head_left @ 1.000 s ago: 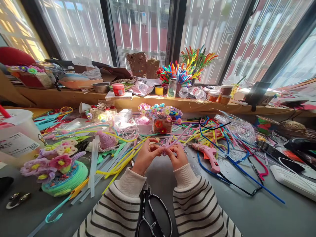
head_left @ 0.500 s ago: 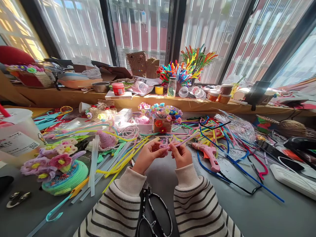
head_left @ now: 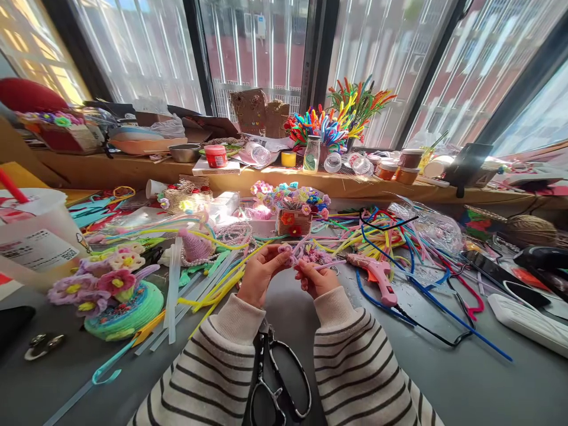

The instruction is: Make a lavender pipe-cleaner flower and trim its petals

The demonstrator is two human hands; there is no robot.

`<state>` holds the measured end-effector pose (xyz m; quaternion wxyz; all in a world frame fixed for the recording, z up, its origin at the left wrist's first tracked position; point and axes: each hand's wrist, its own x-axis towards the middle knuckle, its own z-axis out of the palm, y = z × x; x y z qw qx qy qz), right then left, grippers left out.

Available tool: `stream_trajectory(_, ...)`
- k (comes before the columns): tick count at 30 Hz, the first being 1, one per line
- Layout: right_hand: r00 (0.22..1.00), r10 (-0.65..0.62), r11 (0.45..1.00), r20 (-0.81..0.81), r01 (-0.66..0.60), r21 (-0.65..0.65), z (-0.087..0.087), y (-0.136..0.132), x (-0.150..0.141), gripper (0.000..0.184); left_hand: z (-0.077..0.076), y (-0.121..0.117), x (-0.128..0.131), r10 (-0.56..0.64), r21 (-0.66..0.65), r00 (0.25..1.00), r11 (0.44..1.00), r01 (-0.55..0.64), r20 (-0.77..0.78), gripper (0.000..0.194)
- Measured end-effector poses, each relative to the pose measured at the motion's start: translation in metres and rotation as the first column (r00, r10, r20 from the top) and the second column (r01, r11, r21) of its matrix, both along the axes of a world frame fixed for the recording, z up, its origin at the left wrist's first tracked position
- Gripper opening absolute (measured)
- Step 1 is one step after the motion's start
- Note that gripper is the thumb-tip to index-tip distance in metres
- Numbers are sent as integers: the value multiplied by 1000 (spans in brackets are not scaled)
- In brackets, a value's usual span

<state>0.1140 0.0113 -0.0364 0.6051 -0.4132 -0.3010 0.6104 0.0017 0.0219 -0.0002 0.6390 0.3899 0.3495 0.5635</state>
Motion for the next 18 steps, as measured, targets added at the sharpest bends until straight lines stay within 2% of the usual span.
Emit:
stream_trajectory(3,1000,3,999,13,-3,-39,-1,1,2,26,0,0,0,-13,14,1000,1000,14,-29,20)
stream_trajectory(5,997,-41,997,66,44,-56,0,1,5,26,-2,0,0,-52,17,996,998,53,-69,20)
stream_trajectory(7,973,-138,988,184,147,-36,0,1,8,26,-5,2,0,-78,22,991,996,81,-109,20)
stream_trajectory(10,870,-308,950,384,302,79,-4,2,13,36,-8,4,0,-53,51,989,997,61,-138,20)
stream_trajectory(12,776,-420,904,471,405,138,-7,2,16,48,-8,4,-1,-19,68,991,997,28,-132,21)
stream_trajectory(14,638,-536,828,553,526,195,-9,1,20,57,-7,5,-2,14,72,992,997,-6,-123,23)
stream_trajectory(16,446,-631,734,635,609,302,-9,-1,24,56,-6,4,-3,44,69,991,997,-36,-123,24)
stream_trajectory(18,256,-694,661,673,598,454,-5,-4,28,47,-5,4,-3,65,60,989,997,-57,-135,25)
